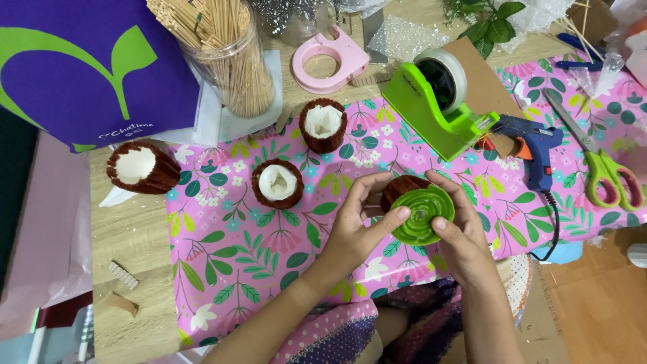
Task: The person assembles a decorative flower by inserting a green rolled paper into a brown cup-shaped base. They then retrieve a green stem, apply hot glue to its tip, and attach it to the center of the flower.
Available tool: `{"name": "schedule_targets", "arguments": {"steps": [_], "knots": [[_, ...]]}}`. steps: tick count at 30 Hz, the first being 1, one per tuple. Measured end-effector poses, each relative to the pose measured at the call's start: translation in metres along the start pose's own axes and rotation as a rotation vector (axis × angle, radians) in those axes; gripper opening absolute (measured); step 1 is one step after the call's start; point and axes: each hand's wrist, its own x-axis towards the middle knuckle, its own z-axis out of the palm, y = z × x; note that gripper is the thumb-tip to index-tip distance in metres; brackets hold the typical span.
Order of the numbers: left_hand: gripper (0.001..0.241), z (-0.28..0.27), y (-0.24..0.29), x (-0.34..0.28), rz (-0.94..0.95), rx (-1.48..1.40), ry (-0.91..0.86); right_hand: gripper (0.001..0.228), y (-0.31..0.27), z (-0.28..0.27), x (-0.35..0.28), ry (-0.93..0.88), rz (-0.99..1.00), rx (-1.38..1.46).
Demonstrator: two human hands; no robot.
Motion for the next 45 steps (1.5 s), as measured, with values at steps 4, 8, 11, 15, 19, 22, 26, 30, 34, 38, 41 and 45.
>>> {"name": "schedule_targets", "arguments": {"steps": [4, 8, 11, 15, 19, 22, 26, 30, 34, 38, 41, 45], "knots": [[0.064, -0.003, 0.009, 0.0, 0.02, 0.048, -0.019, 0.099, 0.001, -0.005, 0.006, -0.015, 0.001, 0.009], [0.066, -0.004, 0.009, -0.002, 0.051, 0.099, -0.044, 0.1, -0.004, -0.002, 0.008, -0.027, -0.026, 0.073], [0.066, -0.003, 0.01, -0.002, 0.056, 0.117, -0.073, 0.101, -0.009, 0.002, 0.012, -0.059, -0.057, 0.077], [0.066, -0.001, 0.012, -0.003, 0.059, 0.151, -0.103, 0.091, -0.008, 0.002, 0.016, -0.071, -0.087, 0.039], [0.067, -0.002, 0.012, -0.003, 0.073, 0.158, -0.101, 0.082, -0.01, 0.002, 0.017, -0.043, -0.107, 0.025], [0.066, -0.002, 0.012, -0.003, 0.081, 0.147, -0.091, 0.078, -0.008, 0.001, 0.019, -0.02, -0.117, -0.004], [0.068, -0.002, 0.014, -0.003, 0.075, 0.121, -0.08, 0.068, -0.01, 0.008, 0.019, 0.013, -0.121, -0.04], [0.066, -0.002, 0.007, -0.003, 0.069, 0.137, -0.032, 0.059, -0.013, 0.013, 0.021, 0.054, -0.114, -0.094], [0.05, 0.0, 0.026, -0.004, -0.011, 0.205, -0.013, 0.048, -0.017, 0.016, 0.019, 0.051, -0.059, -0.104], [0.051, 0.0, 0.03, -0.005, -0.023, 0.175, 0.009, 0.062, -0.016, 0.022, 0.021, 0.065, -0.019, 0.022], [0.051, -0.004, 0.014, 0.0, -0.078, 0.034, 0.029, 0.082, -0.025, 0.027, 0.02, 0.026, -0.022, 0.0], [0.051, -0.008, 0.007, 0.003, -0.134, -0.144, 0.071, 0.11, -0.028, 0.022, 0.015, -0.025, -0.001, -0.235]]}}
